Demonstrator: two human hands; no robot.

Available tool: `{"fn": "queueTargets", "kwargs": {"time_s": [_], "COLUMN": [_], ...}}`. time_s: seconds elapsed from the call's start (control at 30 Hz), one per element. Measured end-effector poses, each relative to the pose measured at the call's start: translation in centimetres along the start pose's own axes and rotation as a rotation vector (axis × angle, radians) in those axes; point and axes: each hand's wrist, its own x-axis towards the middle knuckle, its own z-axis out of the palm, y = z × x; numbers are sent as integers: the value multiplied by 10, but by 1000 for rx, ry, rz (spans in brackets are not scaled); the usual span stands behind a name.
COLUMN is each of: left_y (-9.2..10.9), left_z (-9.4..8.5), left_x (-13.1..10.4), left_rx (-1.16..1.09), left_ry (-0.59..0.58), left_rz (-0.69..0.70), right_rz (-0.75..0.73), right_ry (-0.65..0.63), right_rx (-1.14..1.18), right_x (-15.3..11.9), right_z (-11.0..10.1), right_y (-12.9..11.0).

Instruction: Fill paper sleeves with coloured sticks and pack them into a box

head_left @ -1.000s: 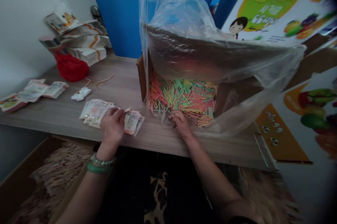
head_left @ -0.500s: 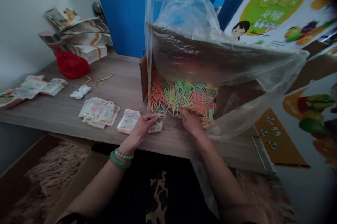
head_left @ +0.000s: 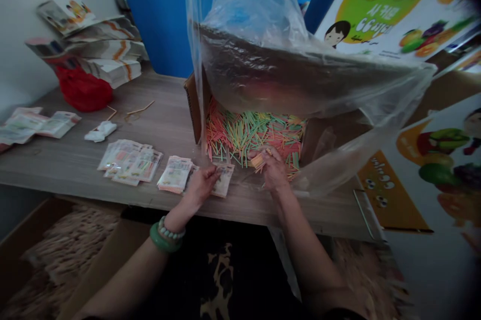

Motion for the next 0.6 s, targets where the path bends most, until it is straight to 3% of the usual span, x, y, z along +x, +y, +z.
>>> {"fn": "queueTargets", "kwargs": {"time_s": [0.13, 0.3, 0.6], "left_y": [6, 22, 29], "left_z": [-3, -4, -4], "left_x": [-3, -9, -14], "left_rx": [-81, -200, -128], "left_ry": [-33, 77, 118], "left_rz": [-28, -80, -49], "right_rz": [-3, -61, -180], "right_ry": [-45, -73, -43], "right_rx": [3, 7, 131], "right_x": [-7, -18, -27], "right_z": [14, 41, 80], "right_y": [-8, -24, -51]}}
